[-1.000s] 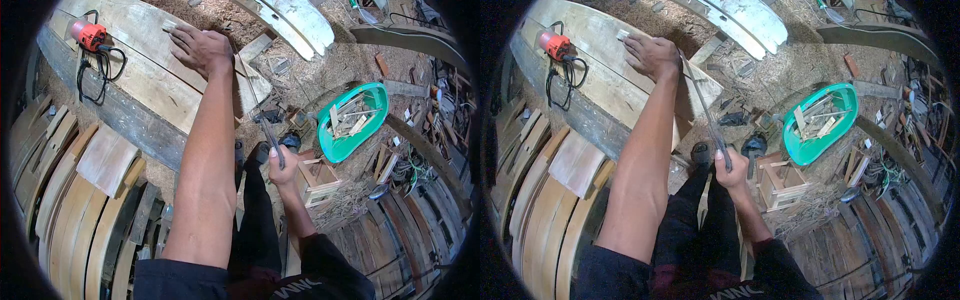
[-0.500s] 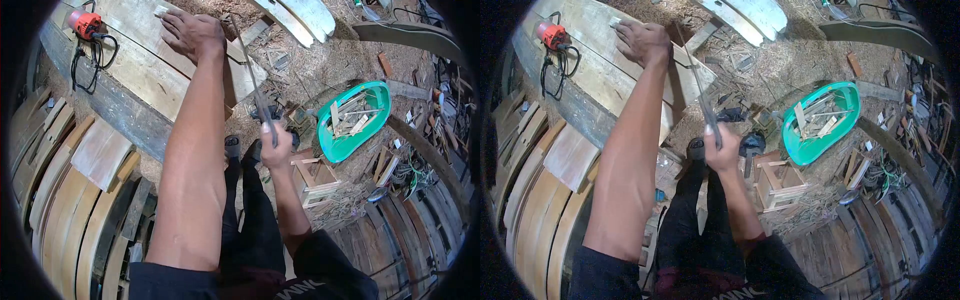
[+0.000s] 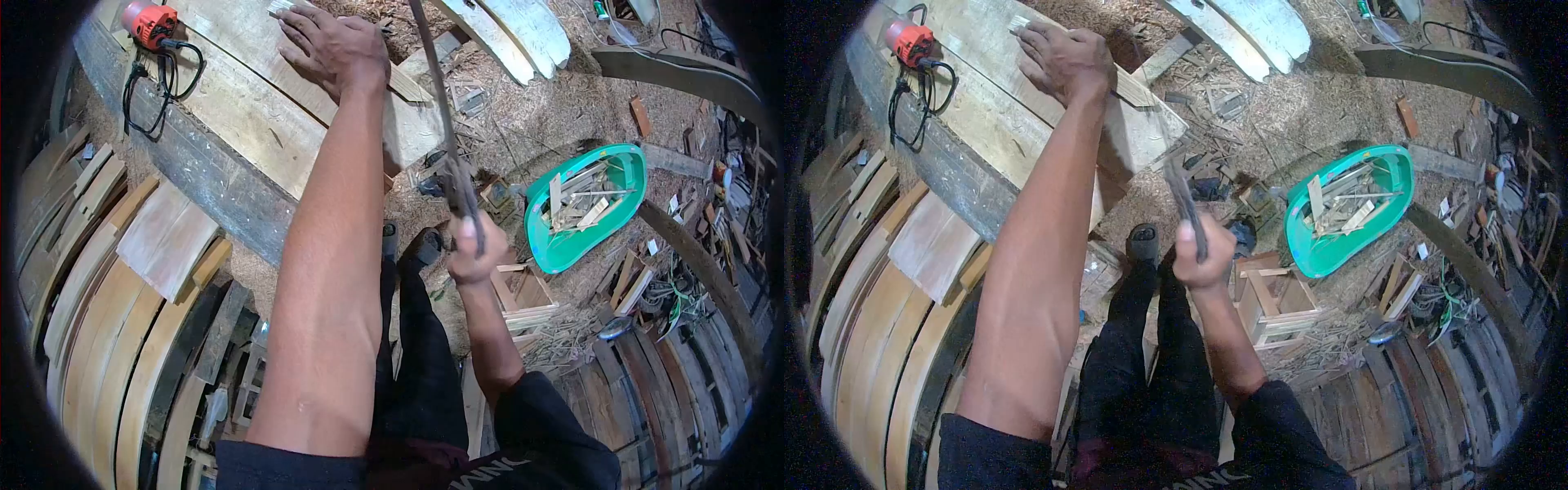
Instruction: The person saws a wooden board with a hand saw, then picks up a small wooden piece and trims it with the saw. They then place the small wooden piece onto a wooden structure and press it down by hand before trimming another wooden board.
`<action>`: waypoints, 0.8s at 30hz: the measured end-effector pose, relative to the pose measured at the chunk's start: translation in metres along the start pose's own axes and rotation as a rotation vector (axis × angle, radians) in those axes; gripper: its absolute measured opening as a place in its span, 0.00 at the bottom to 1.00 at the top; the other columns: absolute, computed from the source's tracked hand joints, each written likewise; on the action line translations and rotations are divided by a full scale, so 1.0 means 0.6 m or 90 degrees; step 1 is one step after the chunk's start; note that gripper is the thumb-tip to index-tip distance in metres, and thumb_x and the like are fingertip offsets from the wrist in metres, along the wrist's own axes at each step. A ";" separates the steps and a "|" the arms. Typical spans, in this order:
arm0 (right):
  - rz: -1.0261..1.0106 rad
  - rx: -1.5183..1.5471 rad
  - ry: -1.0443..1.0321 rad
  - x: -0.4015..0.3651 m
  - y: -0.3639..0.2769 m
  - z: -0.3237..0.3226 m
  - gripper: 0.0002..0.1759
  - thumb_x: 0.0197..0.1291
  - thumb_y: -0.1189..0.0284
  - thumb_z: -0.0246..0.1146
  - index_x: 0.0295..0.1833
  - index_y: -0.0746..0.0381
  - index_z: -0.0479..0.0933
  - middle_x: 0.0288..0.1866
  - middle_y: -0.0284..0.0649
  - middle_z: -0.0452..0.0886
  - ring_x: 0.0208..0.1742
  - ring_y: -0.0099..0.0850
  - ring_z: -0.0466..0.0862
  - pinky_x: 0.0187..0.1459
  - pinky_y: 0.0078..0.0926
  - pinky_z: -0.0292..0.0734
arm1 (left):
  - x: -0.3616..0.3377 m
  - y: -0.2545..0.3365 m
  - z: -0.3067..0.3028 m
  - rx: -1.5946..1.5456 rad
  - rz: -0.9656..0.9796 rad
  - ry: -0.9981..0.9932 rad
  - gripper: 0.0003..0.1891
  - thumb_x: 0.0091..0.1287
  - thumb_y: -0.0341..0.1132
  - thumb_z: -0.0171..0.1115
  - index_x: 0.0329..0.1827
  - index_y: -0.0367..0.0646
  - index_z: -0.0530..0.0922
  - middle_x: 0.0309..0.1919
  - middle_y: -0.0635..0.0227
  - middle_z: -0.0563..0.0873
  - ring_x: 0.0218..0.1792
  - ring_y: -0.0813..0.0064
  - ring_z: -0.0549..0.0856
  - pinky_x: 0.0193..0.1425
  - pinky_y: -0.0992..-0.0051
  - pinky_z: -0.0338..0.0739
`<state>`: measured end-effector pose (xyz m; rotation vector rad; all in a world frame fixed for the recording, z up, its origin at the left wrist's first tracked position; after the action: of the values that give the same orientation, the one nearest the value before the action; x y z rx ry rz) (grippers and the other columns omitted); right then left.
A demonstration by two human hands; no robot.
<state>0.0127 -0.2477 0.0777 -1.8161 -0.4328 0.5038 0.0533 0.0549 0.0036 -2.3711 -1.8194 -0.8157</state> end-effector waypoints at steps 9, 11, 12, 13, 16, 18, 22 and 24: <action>0.039 -0.049 -0.045 -0.057 0.019 -0.028 0.21 0.66 0.66 0.61 0.22 0.63 0.67 0.14 0.38 0.63 0.14 0.29 0.65 0.20 0.31 0.60 | -0.002 0.001 -0.006 -0.003 -0.015 -0.012 0.36 0.66 0.41 0.47 0.75 0.28 0.61 0.77 0.40 0.61 0.77 0.52 0.64 0.79 0.50 0.52; 0.042 -0.048 -0.037 -0.060 0.014 -0.023 0.20 0.66 0.66 0.61 0.23 0.63 0.68 0.14 0.39 0.64 0.14 0.31 0.65 0.20 0.32 0.61 | -0.003 0.001 -0.005 0.008 -0.020 -0.016 0.35 0.66 0.41 0.47 0.75 0.28 0.62 0.76 0.40 0.62 0.77 0.52 0.65 0.78 0.50 0.53; 0.043 -0.047 -0.032 -0.059 0.012 -0.021 0.20 0.67 0.66 0.61 0.23 0.63 0.68 0.15 0.39 0.64 0.14 0.32 0.65 0.20 0.32 0.61 | -0.006 0.000 -0.002 0.017 -0.009 -0.005 0.35 0.66 0.42 0.47 0.74 0.28 0.62 0.76 0.40 0.62 0.77 0.52 0.65 0.78 0.50 0.53; 0.032 -0.055 -0.032 -0.052 0.015 -0.018 0.20 0.67 0.66 0.61 0.23 0.63 0.68 0.15 0.40 0.64 0.15 0.32 0.65 0.21 0.32 0.61 | -0.006 -0.002 0.001 0.027 0.001 0.008 0.35 0.66 0.42 0.47 0.74 0.28 0.62 0.76 0.41 0.62 0.76 0.52 0.65 0.78 0.51 0.54; 0.086 -0.058 -0.051 -0.012 0.012 -0.008 0.19 0.67 0.66 0.61 0.25 0.64 0.70 0.16 0.41 0.66 0.16 0.30 0.67 0.22 0.31 0.64 | -0.001 -0.008 0.006 0.023 -0.001 0.008 0.35 0.66 0.41 0.48 0.74 0.28 0.62 0.76 0.40 0.63 0.76 0.51 0.65 0.78 0.51 0.54; 0.061 -0.056 -0.052 -0.023 0.010 -0.007 0.19 0.67 0.66 0.62 0.25 0.64 0.70 0.16 0.40 0.66 0.17 0.27 0.68 0.22 0.30 0.64 | -0.003 -0.003 0.003 0.012 -0.004 0.004 0.35 0.66 0.41 0.48 0.74 0.28 0.62 0.75 0.40 0.63 0.76 0.51 0.65 0.78 0.51 0.53; 0.057 -0.039 -0.031 -0.078 0.017 -0.033 0.18 0.66 0.66 0.62 0.25 0.64 0.71 0.15 0.37 0.65 0.17 0.23 0.68 0.21 0.28 0.63 | -0.005 0.000 -0.002 0.019 0.009 0.028 0.35 0.66 0.41 0.48 0.74 0.27 0.63 0.75 0.39 0.64 0.76 0.50 0.66 0.78 0.50 0.53; 0.047 -0.033 -0.024 -0.060 0.021 -0.030 0.18 0.67 0.66 0.62 0.26 0.64 0.72 0.15 0.35 0.64 0.18 0.22 0.67 0.21 0.28 0.62 | -0.004 0.001 0.003 0.001 0.006 0.024 0.35 0.67 0.41 0.48 0.74 0.27 0.63 0.75 0.39 0.63 0.76 0.49 0.64 0.78 0.49 0.52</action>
<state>-0.0069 -0.2848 0.0747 -1.8807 -0.4096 0.5831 0.0539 0.0531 0.0010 -2.3448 -1.7938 -0.8516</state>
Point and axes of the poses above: each hand's wrist, its own x-axis towards the middle knuckle, its own z-axis out of the palm, y = z × x, the point moved 1 cm from there along x, towards the middle knuckle
